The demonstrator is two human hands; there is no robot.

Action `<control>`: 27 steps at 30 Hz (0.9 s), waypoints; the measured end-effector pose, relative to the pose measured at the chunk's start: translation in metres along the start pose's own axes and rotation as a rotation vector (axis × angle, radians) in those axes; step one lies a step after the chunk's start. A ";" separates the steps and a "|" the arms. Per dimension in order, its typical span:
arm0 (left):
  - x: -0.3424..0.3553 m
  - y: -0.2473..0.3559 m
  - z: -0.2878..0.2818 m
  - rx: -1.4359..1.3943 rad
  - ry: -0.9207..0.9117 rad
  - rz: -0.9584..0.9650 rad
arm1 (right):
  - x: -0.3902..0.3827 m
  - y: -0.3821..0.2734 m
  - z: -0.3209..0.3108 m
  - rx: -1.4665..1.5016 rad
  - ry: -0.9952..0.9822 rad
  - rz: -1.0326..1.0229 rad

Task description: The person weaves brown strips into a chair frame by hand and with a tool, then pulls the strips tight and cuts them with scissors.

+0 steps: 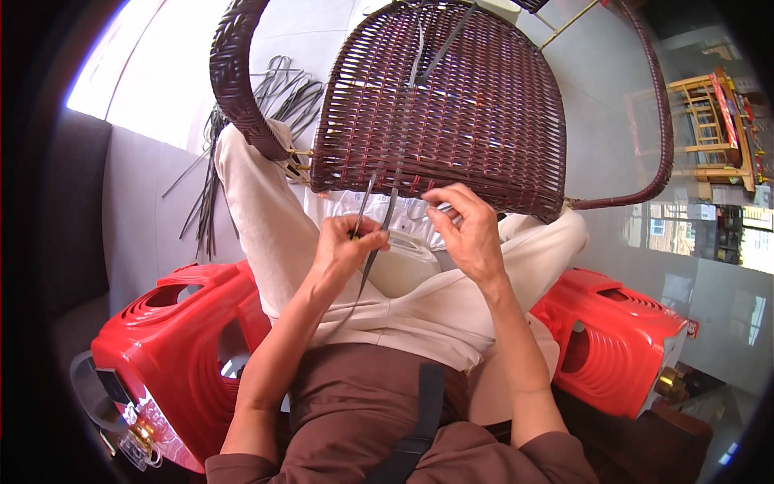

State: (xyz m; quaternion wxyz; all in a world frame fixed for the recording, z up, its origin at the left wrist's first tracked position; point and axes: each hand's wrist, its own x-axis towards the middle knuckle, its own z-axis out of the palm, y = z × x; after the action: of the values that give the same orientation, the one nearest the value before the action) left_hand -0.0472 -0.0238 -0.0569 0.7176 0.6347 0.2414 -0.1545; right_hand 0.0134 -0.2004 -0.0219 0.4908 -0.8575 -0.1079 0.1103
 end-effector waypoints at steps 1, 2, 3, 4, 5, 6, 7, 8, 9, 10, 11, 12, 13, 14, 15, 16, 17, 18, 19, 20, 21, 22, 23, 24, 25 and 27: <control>-0.011 0.002 -0.004 0.045 -0.017 0.023 | 0.007 -0.007 0.004 -0.007 -0.082 -0.132; -0.024 0.007 -0.007 0.091 -0.032 0.047 | 0.013 -0.015 0.007 -0.013 -0.163 -0.265; -0.034 0.016 -0.009 0.161 -0.052 0.041 | 0.019 -0.021 0.008 -0.038 -0.318 -0.311; -0.041 0.016 -0.009 0.159 -0.049 0.044 | 0.025 -0.020 0.012 -0.010 -0.461 -0.399; -0.048 0.015 -0.011 0.162 -0.067 0.111 | 0.031 -0.021 0.013 -0.007 -0.656 -0.389; -0.054 0.017 -0.013 0.166 -0.086 0.179 | 0.035 -0.024 0.012 -0.007 -0.851 -0.375; -0.060 0.023 -0.014 0.278 -0.108 0.173 | 0.034 -0.030 0.011 -0.029 -0.914 -0.326; -0.065 0.026 -0.015 0.269 -0.092 0.170 | 0.033 -0.033 0.009 -0.031 -0.931 -0.333; -0.070 0.026 -0.016 0.323 -0.134 0.187 | 0.031 -0.036 0.005 -0.054 -0.997 -0.336; -0.075 0.027 -0.015 0.377 -0.178 0.203 | 0.029 -0.037 0.003 -0.077 -1.061 -0.339; -0.078 0.027 -0.013 0.373 -0.188 0.201 | 0.023 -0.033 0.003 -0.006 -1.024 -0.455; -0.080 0.023 -0.010 0.362 -0.181 0.202 | 0.018 -0.033 0.001 0.017 -1.016 -0.466; -0.080 0.018 -0.008 0.385 -0.226 0.262 | 0.013 -0.034 -0.004 0.011 -1.036 -0.459; -0.080 0.017 -0.005 0.409 -0.276 0.324 | 0.009 -0.039 -0.012 0.004 -1.050 -0.450; -0.084 0.026 -0.002 0.488 -0.324 0.335 | 0.004 -0.042 -0.020 -0.011 -1.064 -0.392; -0.083 0.024 0.002 0.477 -0.318 0.333 | -0.001 -0.044 -0.027 -0.054 -1.067 -0.356; -0.083 0.021 0.005 0.466 -0.332 0.353 | -0.004 -0.045 -0.031 -0.079 -1.050 -0.343; -0.084 0.018 0.007 0.454 -0.345 0.373 | -0.006 -0.045 -0.034 -0.105 -1.033 -0.330; -0.085 0.016 0.008 0.440 -0.345 0.348 | -0.008 -0.048 -0.036 -0.109 -1.048 -0.329; -0.086 0.016 0.007 0.432 -0.341 0.347 | -0.010 -0.051 -0.037 -0.162 -1.025 -0.345; -0.088 0.016 0.006 0.407 -0.335 0.356 | -0.012 -0.054 -0.038 -0.214 -1.003 -0.361; -0.091 0.017 0.004 0.383 -0.329 0.364 | -0.016 -0.055 -0.036 -0.217 -1.012 -0.360; -0.092 0.019 0.001 0.380 -0.326 0.365 | -0.019 -0.056 -0.032 -0.195 -1.006 -0.424; -0.095 0.022 -0.003 0.428 -0.365 0.358 | -0.023 -0.058 -0.028 -0.173 -1.001 -0.487; -0.097 0.025 -0.007 0.476 -0.405 0.351 | -0.028 -0.061 -0.025 -0.208 -0.948 -0.548; -0.101 0.029 -0.015 0.470 -0.402 0.338 | -0.030 -0.074 -0.027 -0.272 -0.919 -0.575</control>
State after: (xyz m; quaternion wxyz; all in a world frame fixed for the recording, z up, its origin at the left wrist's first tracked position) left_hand -0.1188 -0.0130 0.0216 0.6005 0.7705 -0.0552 -0.2067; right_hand -0.0133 -0.1947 0.0584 0.2886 -0.7131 -0.5533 0.3195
